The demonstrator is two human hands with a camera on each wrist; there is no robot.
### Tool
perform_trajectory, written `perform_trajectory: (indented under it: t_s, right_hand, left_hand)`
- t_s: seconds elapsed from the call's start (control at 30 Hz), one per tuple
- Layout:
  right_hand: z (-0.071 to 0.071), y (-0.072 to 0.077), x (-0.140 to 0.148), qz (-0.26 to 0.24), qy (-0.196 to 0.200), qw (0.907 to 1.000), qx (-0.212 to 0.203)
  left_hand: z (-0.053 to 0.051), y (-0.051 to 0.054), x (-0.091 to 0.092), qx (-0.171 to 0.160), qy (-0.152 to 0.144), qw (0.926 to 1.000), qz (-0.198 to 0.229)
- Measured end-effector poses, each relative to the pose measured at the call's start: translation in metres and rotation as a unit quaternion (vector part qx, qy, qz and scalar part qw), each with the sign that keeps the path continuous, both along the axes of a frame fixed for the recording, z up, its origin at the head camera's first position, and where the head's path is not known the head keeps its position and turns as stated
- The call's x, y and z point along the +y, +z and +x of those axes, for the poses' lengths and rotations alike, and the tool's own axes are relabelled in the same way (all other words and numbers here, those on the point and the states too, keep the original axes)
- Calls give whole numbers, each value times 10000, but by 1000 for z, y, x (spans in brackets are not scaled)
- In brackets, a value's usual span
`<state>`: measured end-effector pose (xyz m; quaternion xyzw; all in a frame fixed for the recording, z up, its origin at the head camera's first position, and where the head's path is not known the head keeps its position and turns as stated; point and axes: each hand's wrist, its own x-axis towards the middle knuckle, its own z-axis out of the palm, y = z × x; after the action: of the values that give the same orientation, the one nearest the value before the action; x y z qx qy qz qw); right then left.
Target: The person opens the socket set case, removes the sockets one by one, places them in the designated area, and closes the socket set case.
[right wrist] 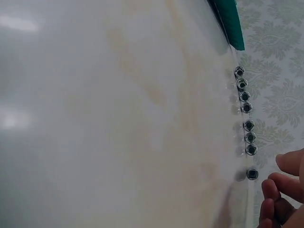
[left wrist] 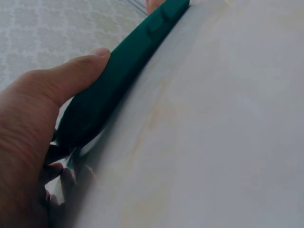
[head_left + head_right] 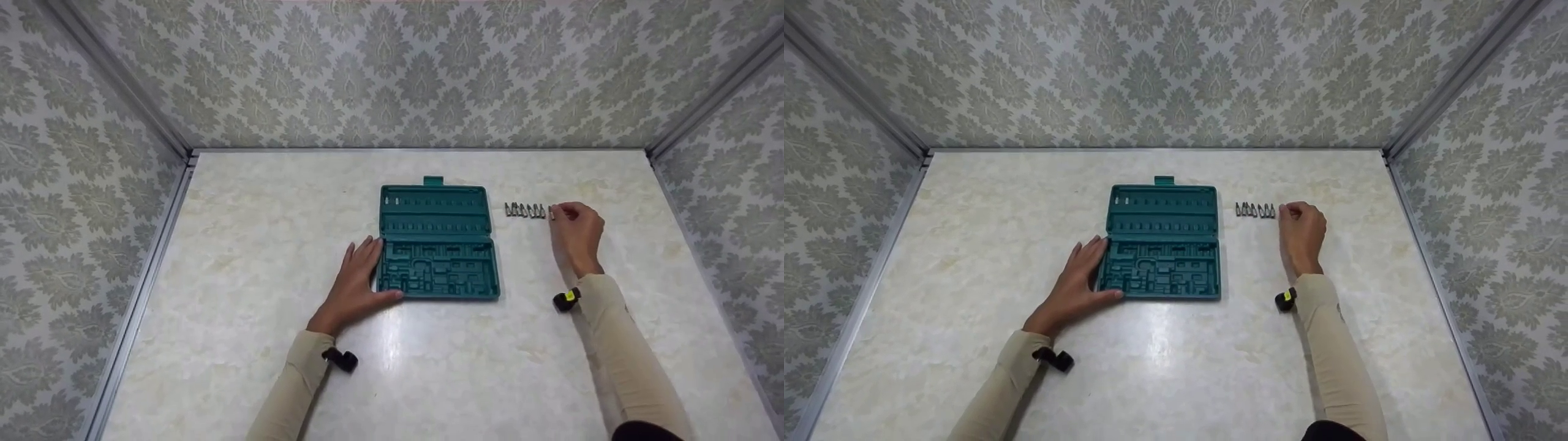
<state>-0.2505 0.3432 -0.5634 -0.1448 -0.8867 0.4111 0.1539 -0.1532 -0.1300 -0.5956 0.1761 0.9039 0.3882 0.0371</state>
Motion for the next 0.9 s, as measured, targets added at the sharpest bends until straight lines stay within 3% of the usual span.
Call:
perform_trajectory:
  t_s: [0.13,0.3,0.6,0.73,0.9]
  right_hand:
    - [0,6,-9,146,234,9990,359]
    - [1,9,-15,186,574,9969,507]
    - [0,5,-11,250,457,9981,331]
    - [1,5,-25,174,818,9955,453]
    - [1,10,-55,169,1542,9867,482]
  left_hand:
    - [0,-2,-2,21,18,10000,51]
    - [0,-3,0,24,22,10000,67]
    - [-2,-3,3,-4,47,10000,-2]
    - [-2,-2,2,-64,79,9999,85]
    - [-2,-1,1,-88,28,9999,138]
